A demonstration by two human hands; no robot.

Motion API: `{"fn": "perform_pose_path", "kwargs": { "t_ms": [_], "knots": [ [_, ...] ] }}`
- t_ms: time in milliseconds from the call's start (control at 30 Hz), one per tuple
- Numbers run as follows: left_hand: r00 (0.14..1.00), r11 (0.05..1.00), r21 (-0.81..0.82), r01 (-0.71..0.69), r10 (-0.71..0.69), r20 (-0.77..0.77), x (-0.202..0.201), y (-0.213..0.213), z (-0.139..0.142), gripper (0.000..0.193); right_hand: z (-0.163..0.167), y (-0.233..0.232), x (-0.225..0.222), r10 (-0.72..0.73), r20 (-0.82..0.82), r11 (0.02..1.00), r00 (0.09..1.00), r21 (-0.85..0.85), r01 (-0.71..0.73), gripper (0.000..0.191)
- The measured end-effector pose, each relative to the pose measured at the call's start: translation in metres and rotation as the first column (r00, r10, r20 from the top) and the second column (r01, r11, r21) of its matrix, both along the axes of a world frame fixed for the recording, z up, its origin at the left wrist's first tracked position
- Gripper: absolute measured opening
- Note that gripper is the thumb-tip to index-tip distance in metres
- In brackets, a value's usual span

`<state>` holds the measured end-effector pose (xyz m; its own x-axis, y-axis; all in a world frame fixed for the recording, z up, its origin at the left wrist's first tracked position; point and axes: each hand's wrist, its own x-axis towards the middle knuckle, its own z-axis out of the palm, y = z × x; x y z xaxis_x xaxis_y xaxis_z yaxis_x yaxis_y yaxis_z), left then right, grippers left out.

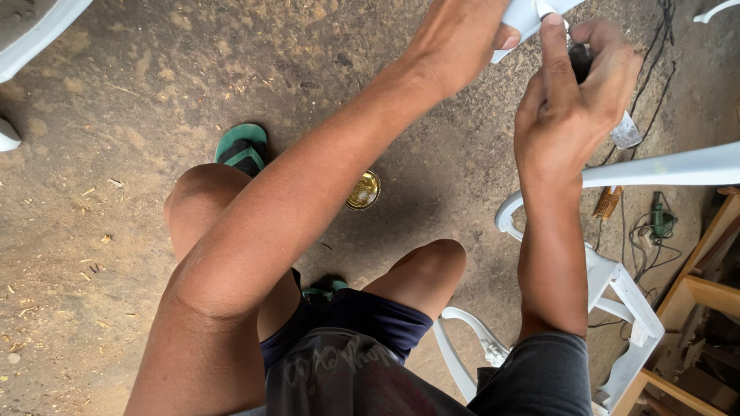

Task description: The person kneels on the floor and uses a putty knife to apply a filler substance from a small can onto the legs of a white chair. They repeatedly dip the tool into the can and spread the filler along the chair legs.

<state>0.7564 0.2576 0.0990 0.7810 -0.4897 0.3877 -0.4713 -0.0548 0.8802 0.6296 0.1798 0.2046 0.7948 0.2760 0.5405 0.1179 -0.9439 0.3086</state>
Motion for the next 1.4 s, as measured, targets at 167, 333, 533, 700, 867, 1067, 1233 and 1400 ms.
{"fn": "perform_pose_path", "kwargs": {
  "t_ms": [167,333,533,700,867,1067,1233,1400],
  "knots": [
    [0.999,0.999,-0.025,-0.026,0.026,0.019,0.0,0.0,-0.002,0.025,0.001,0.006,-0.001,0.008,-0.042,0.999,0.999,0.033,-0.006,0.059],
    [1.0,0.998,-0.059,-0.019,0.019,-0.004,0.0,0.0,-0.005,0.025,0.0,0.008,-0.002,0.017,-0.052,0.998,0.998,0.054,-0.014,0.054],
    [0.999,0.999,-0.019,-0.044,0.044,0.011,-0.001,0.0,-0.007,0.029,-0.005,0.007,-0.004,0.022,-0.071,0.998,0.997,0.052,-0.018,0.051],
    [0.997,0.996,-0.06,-0.064,0.066,0.042,0.0,0.001,-0.006,0.041,-0.008,-0.01,-0.004,0.063,-0.028,0.994,0.998,0.092,-0.06,0.048],
    [0.999,1.0,0.009,-0.003,0.004,-0.038,0.001,0.001,-0.003,0.043,-0.026,-0.027,-0.003,0.044,-0.068,0.991,0.997,0.13,-0.035,0.043],
    [0.998,0.999,0.032,0.017,-0.015,-0.055,0.005,-0.003,-0.004,0.047,-0.028,-0.027,-0.006,0.036,0.036,0.994,0.999,0.099,-0.04,0.048],
    [0.998,0.999,-0.012,-0.052,0.052,0.033,0.011,-0.009,-0.008,0.058,-0.025,0.001,-0.004,-0.022,-0.035,0.987,0.999,0.161,0.028,0.044],
    [0.999,0.999,0.002,-0.046,0.046,0.023,0.009,-0.012,-0.009,0.058,-0.002,0.018,-0.006,-0.085,0.001,0.995,0.996,-0.045,0.085,0.044]
  ]
}}
